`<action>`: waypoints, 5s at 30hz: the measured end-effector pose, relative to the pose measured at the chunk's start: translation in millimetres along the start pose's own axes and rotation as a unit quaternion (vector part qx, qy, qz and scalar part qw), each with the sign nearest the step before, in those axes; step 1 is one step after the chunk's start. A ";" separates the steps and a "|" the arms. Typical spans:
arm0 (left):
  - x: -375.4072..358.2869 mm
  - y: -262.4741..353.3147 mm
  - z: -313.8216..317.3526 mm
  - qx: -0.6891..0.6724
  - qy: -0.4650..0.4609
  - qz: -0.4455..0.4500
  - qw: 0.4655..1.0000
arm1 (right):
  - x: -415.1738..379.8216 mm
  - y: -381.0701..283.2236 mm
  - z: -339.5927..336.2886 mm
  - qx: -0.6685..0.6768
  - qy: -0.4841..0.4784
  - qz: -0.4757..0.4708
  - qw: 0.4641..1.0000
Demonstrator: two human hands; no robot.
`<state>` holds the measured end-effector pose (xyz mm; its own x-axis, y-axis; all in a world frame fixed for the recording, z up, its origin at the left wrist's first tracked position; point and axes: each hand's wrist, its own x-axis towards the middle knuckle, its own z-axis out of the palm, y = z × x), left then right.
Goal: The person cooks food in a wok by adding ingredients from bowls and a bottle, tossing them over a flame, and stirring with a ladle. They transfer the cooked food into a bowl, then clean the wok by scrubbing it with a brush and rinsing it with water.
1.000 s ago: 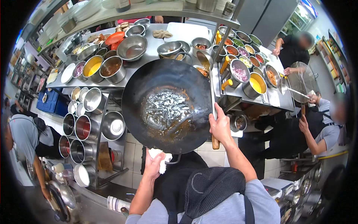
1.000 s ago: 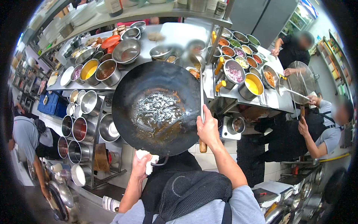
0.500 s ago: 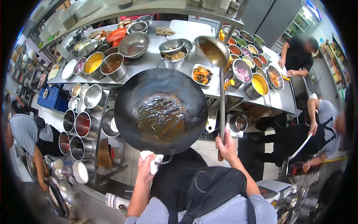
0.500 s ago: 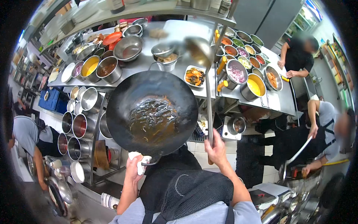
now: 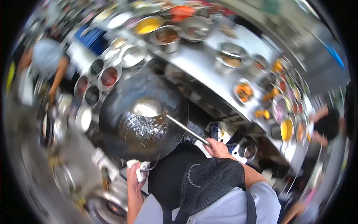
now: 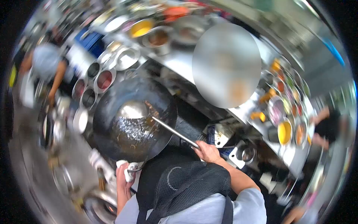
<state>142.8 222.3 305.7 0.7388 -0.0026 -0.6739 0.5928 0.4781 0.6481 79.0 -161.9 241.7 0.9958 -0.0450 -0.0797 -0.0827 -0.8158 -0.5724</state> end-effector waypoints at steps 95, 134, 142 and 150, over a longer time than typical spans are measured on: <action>-40.4 -16.0 -288.6 0.169 0.857 -0.040 0.484 | 263.9 -821.3 518.5 0.004 -0.328 -0.803 0.497; -18.6 -3.1 -305.8 0.081 0.859 0.009 0.506 | 187.2 -799.3 465.8 0.101 -0.493 -0.764 0.403; -12.6 -20.8 -298.0 0.124 0.903 -0.065 0.407 | 195.8 -811.1 437.9 0.106 -0.563 -0.683 0.453; -13.7 -20.5 -299.6 0.144 0.877 -0.094 0.448 | 211.6 -816.3 408.9 0.130 -0.668 -0.525 0.511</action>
<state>24.5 475.6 195.3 -0.5720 0.7965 0.1959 0.7952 0.4800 0.3705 341.1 730.3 358.4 -0.4051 0.9143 -0.0046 0.2940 0.1255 -0.9475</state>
